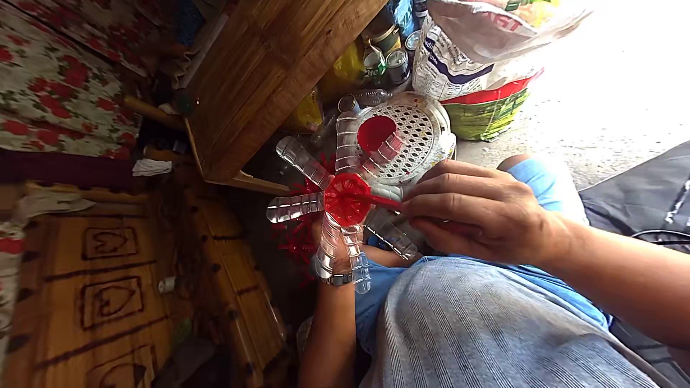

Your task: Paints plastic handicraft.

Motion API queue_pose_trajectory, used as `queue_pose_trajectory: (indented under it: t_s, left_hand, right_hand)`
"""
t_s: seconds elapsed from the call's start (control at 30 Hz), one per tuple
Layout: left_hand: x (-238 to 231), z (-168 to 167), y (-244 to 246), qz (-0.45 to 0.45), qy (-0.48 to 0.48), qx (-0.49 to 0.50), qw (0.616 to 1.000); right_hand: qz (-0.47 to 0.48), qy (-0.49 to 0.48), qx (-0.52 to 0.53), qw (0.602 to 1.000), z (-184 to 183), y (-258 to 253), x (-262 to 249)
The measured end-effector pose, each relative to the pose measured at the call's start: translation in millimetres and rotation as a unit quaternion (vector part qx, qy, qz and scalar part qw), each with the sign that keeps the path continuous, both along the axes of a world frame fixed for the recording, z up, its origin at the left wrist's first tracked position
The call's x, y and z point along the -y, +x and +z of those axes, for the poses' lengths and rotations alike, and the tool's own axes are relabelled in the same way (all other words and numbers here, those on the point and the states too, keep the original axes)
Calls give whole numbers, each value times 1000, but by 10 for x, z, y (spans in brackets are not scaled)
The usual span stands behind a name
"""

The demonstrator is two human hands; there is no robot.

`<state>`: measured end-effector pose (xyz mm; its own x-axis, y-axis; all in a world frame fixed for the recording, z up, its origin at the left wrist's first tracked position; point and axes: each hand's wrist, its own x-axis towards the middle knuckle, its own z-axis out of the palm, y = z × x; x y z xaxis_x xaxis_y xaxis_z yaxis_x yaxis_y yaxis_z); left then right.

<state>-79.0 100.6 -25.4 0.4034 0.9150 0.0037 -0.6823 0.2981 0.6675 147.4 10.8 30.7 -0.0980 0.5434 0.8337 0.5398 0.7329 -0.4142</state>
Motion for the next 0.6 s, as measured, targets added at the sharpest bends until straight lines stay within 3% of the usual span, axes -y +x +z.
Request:
queue_pose_trajectory:
  t_s: [0.17,0.37,0.6]
  left_hand:
    - [-6,56,34,4,-5,-2,1000]
    - [6,16,-29,-55,7,20,998]
    - [31,50,24,-19,-15,-19,1000]
  right_hand:
    - [11,-23,3,1000,6,18,-24]
    - [14,-9,-22,1000,63,60,10]
    - [44,-1,30,999,12,42,-49]
